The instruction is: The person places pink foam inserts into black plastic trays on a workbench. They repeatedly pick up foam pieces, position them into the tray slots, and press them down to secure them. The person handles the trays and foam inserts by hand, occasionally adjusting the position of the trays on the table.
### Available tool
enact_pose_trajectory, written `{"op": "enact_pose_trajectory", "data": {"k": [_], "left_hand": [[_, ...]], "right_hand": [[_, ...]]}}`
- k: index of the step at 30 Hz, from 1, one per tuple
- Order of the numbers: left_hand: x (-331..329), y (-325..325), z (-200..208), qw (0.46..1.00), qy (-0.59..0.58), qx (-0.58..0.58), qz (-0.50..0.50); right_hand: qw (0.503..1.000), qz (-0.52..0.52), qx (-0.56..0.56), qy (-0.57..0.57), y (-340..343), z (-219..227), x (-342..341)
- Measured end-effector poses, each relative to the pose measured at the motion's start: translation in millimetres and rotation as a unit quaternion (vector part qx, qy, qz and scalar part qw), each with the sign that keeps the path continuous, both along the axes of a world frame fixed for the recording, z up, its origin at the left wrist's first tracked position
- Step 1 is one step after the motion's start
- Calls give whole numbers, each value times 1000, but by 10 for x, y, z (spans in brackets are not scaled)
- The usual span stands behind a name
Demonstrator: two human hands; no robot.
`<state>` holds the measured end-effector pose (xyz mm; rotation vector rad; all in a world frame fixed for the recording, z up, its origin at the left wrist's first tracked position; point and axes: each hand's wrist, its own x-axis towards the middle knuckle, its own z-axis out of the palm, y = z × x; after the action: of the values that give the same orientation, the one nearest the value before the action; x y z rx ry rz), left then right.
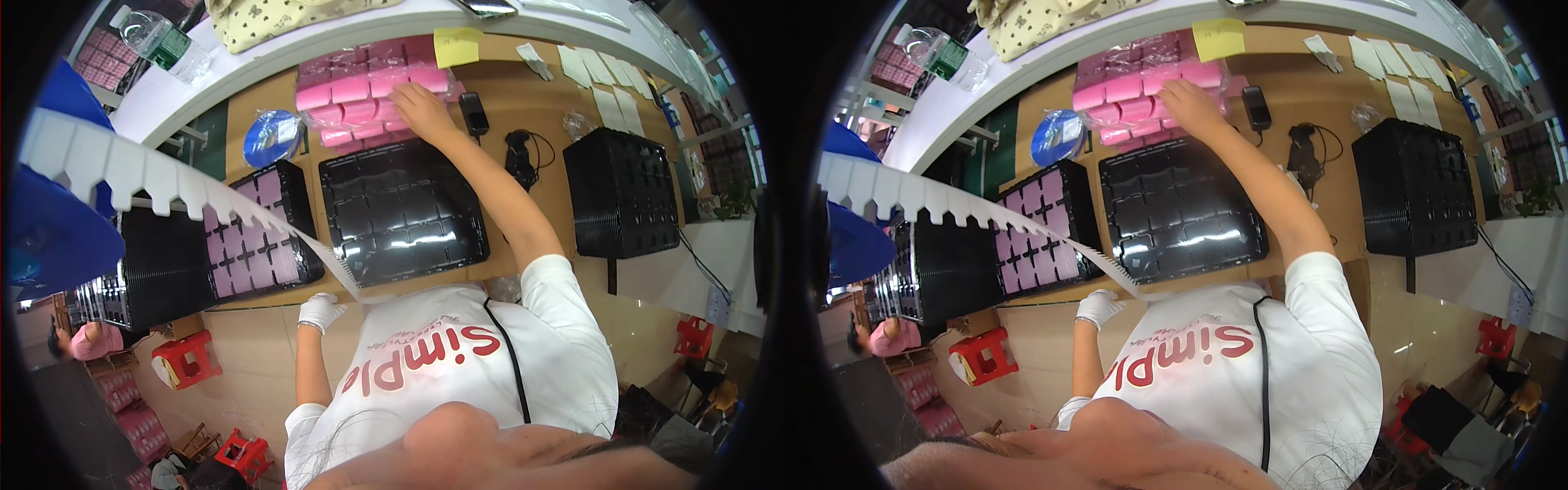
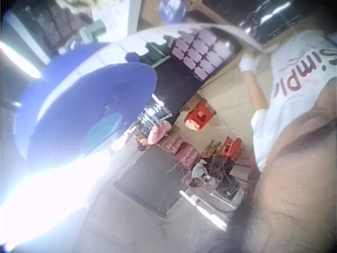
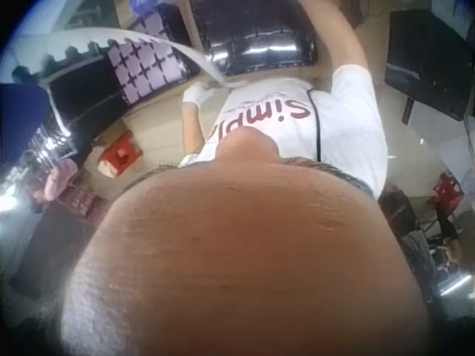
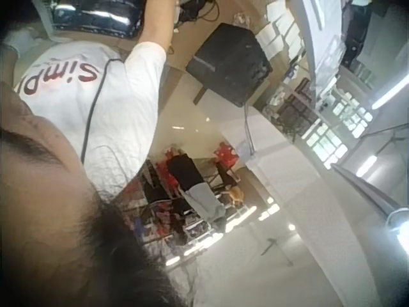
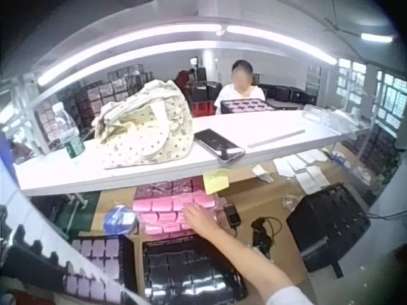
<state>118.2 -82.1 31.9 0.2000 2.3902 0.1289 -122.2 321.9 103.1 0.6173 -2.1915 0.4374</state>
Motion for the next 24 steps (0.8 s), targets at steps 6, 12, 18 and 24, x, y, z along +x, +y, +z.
{"op": "enact_pose_trajectory", "data": {"k": [6, 12, 18, 24], "left_hand": [[-245, 79, 516, 990, 88, 44, 104], [-974, 466, 848, 988, 100, 109, 48], [-1942, 1443, 880, 880, 346, 316, -81], [-2623, 2199, 357, 773, 418, 477, 30]], "right_hand": [[978, -10, 171, -123, 18, 20, -665], [932, 85, 73, -344, 235, 163, -1016], [942, -61, -128, -303, 164, 212, -961], [992, -20, -80, 92, -91, 212, -358]]}}
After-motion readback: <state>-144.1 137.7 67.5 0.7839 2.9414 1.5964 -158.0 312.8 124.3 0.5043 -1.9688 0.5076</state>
